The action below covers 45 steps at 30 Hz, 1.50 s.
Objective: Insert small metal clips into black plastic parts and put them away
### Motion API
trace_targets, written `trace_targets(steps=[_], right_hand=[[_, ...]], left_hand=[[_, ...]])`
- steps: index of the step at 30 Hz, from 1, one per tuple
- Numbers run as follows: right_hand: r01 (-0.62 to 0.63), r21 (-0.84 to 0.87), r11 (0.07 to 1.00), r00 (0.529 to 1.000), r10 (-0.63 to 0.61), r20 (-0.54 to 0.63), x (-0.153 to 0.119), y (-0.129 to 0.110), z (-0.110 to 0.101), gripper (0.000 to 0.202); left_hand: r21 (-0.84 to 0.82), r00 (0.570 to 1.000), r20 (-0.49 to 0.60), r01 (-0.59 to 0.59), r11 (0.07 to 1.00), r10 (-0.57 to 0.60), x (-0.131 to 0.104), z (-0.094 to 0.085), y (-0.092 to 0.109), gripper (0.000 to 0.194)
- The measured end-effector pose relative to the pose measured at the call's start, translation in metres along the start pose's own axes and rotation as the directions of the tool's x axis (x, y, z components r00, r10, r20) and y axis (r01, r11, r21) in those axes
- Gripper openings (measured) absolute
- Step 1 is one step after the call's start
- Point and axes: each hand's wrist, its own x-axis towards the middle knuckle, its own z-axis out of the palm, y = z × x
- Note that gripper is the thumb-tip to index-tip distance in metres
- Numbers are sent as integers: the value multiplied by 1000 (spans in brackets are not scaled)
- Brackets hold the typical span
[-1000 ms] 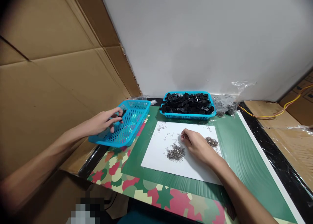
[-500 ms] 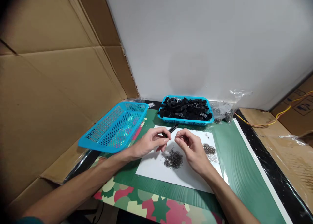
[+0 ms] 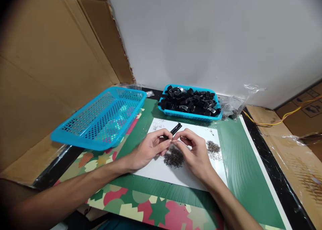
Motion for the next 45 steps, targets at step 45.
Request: trace_targets(steps=[45], right_hand=[[574,-619,536,763,-623,169,-7,-1,-5,19]], left_hand=[[82,991,-26,-130,988,133,5,-10,-16,50]])
